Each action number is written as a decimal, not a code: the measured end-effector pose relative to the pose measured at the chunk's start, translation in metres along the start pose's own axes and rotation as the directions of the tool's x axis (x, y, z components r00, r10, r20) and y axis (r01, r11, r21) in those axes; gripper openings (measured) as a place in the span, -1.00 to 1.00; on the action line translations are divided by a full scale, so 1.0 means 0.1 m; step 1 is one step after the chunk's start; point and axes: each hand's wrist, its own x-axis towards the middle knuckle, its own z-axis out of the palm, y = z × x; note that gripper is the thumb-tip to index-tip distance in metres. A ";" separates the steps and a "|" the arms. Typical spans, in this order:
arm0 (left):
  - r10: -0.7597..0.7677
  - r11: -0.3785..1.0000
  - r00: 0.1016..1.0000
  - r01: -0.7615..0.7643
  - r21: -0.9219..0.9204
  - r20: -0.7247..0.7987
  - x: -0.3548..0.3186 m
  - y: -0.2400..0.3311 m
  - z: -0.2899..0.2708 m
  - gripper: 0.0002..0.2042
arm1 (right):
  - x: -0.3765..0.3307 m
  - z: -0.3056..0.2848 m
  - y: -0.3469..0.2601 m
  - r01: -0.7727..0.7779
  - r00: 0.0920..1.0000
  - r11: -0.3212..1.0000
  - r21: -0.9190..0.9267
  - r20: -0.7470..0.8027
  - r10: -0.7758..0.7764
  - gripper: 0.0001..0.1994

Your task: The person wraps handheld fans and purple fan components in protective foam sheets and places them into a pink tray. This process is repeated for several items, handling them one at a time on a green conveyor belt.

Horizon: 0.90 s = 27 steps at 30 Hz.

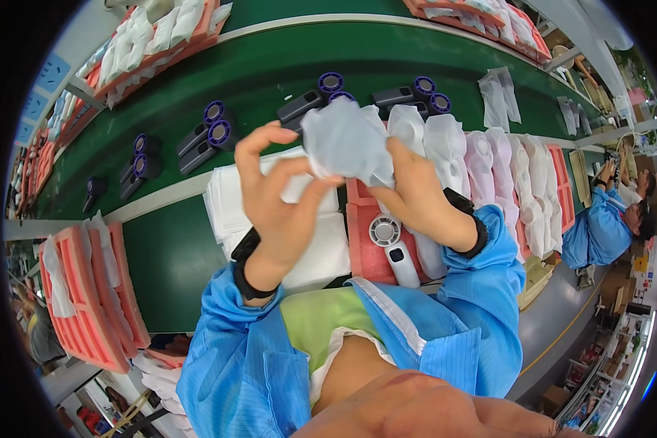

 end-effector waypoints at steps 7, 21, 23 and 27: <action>-0.493 0.861 0.870 0.490 -0.138 0.011 -0.17 -0.25 -0.05 -0.87 | 0.33 0.03 0.14 -0.289 0.858 0.912 0.293 0.501 0.111 -0.57; -0.568 0.823 0.738 0.503 0.263 0.366 -0.59 -0.71 0.17 -0.83 | 1.74 0.57 1.92 -0.322 0.945 0.939 -0.116 0.024 0.327 -0.56; -0.544 0.829 0.709 0.370 0.420 0.448 -0.76 -0.75 0.25 -0.79 | 1.79 0.75 2.29 -0.200 0.935 0.893 -0.404 0.195 0.297 -0.61; -0.507 0.839 0.702 0.266 0.475 0.501 -0.83 -0.85 0.25 -0.79 | 1.86 0.56 2.54 -0.035 0.797 0.839 -0.544 0.491 0.352 -0.64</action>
